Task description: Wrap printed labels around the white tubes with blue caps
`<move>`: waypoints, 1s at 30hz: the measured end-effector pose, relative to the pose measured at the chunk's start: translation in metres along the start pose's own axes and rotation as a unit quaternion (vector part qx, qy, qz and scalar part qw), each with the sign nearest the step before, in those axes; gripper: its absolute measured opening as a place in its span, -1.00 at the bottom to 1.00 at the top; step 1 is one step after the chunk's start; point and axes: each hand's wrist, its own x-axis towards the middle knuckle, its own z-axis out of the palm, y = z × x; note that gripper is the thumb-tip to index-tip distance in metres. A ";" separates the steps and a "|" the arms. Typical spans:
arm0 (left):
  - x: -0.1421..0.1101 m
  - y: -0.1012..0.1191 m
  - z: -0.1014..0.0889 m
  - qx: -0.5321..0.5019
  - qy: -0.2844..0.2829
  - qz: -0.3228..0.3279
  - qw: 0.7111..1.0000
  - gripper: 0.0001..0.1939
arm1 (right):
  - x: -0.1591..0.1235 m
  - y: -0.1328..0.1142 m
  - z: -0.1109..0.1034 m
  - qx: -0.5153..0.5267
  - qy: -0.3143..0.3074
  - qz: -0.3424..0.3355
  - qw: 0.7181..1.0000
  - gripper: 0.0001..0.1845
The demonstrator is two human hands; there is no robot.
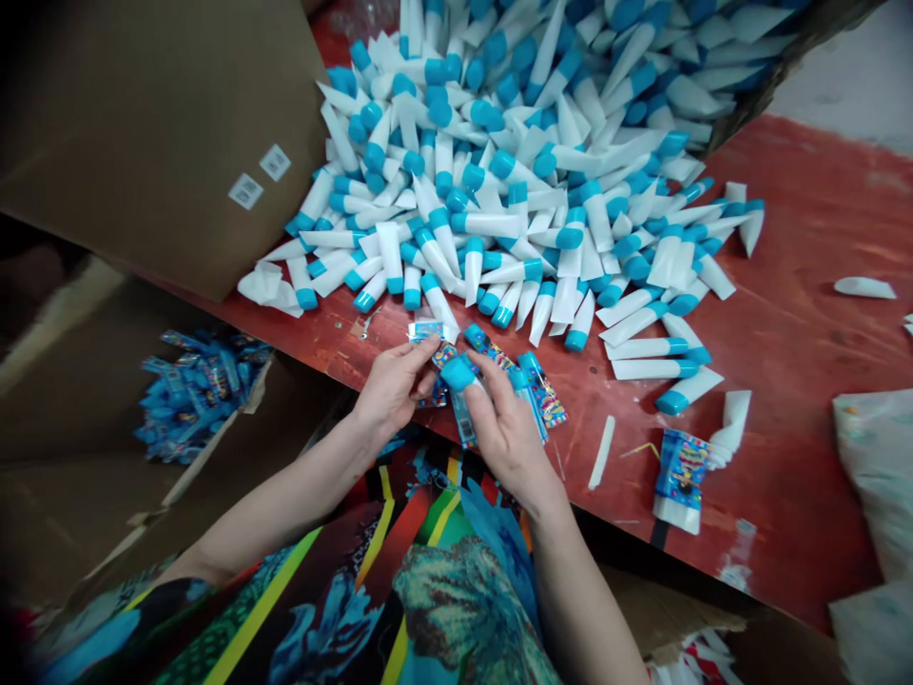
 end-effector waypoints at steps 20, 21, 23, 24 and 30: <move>-0.005 0.002 -0.005 0.054 -0.077 -0.009 0.996 -0.38 | -0.001 -0.006 0.015 -0.153 0.028 -0.031 0.987 -0.40; -0.006 0.002 -0.005 0.064 -0.091 -0.010 0.994 -0.37 | -0.001 -0.006 0.015 -0.148 0.033 -0.031 0.988 -0.41; -0.008 0.000 -0.005 0.069 -0.109 -0.011 0.992 -0.37 | 0.001 -0.006 0.015 -0.142 0.048 -0.040 0.988 -0.44; -0.009 -0.001 -0.005 0.067 -0.115 -0.014 0.991 -0.38 | 0.002 -0.005 0.016 -0.143 0.058 -0.046 0.987 -0.46; -0.015 -0.013 -0.005 0.038 -0.149 -0.029 0.988 -0.46 | 0.004 -0.004 0.018 -0.161 0.102 -0.046 0.981 -0.56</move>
